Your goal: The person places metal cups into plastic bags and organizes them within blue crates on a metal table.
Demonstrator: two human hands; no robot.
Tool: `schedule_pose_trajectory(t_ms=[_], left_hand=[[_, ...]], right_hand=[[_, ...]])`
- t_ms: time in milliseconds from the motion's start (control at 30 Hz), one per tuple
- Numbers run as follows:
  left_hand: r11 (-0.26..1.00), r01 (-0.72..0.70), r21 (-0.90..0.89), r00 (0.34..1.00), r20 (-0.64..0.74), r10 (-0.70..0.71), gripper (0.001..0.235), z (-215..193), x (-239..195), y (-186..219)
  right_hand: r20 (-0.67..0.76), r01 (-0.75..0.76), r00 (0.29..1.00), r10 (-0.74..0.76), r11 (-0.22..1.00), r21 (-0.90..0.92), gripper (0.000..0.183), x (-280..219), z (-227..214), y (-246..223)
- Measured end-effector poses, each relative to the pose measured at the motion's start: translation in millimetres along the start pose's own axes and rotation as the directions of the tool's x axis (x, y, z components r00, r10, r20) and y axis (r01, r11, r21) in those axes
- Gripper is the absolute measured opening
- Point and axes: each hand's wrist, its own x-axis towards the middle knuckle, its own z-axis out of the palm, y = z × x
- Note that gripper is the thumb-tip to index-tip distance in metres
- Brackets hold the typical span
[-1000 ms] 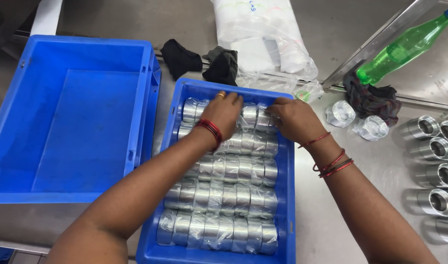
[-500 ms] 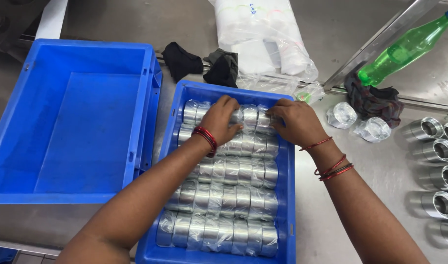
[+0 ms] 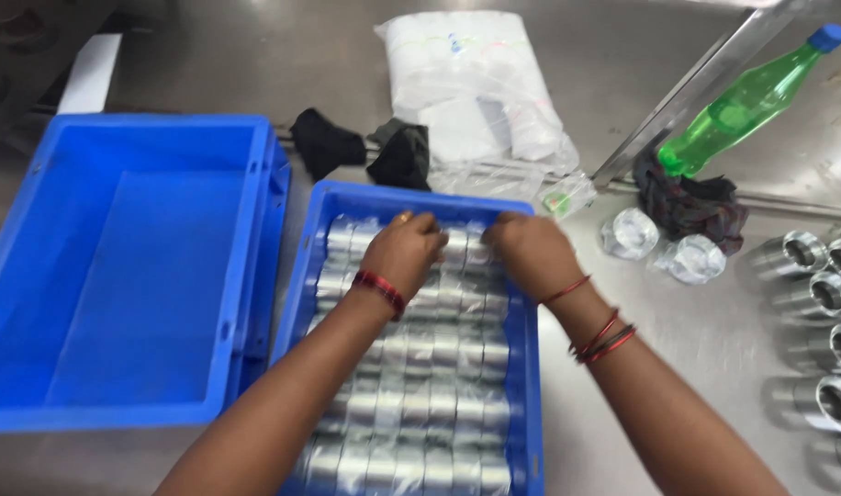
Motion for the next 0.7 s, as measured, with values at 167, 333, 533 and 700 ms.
schedule_pose_trajectory(t_ms=[167, 333, 533, 700], left_hand=[[0.998, 0.066, 0.002, 0.989, 0.134, -0.065, 0.006, 6.0, 13.1, 1.0], [0.997, 0.068, -0.021, 0.986, 0.157, -0.063, 0.005, 6.2, 3.1, 8.4], [0.973, 0.231, -0.011, 0.928, 0.303, -0.217, 0.015, -13.0, 5.4, 16.7], [0.967, 0.222, -0.124, 0.954, 0.233, -0.189, 0.022, -18.9, 17.5, 3.4]], right_hand=[[0.113, -0.012, 0.993, 0.032, 0.985, -0.175, 0.013, 18.4, 25.9, -6.1], [0.192, 0.019, 0.981, 0.007, 0.991, -0.134, 0.017, 26.5, 16.0, 7.2], [-0.051, 0.114, 0.993, -0.102, 0.936, 0.332, 0.015, 46.7, -3.6, 54.1], [0.057, -0.272, 0.962, 0.268, 0.959, 0.078, 0.032, 109.7, 78.3, 156.9]])
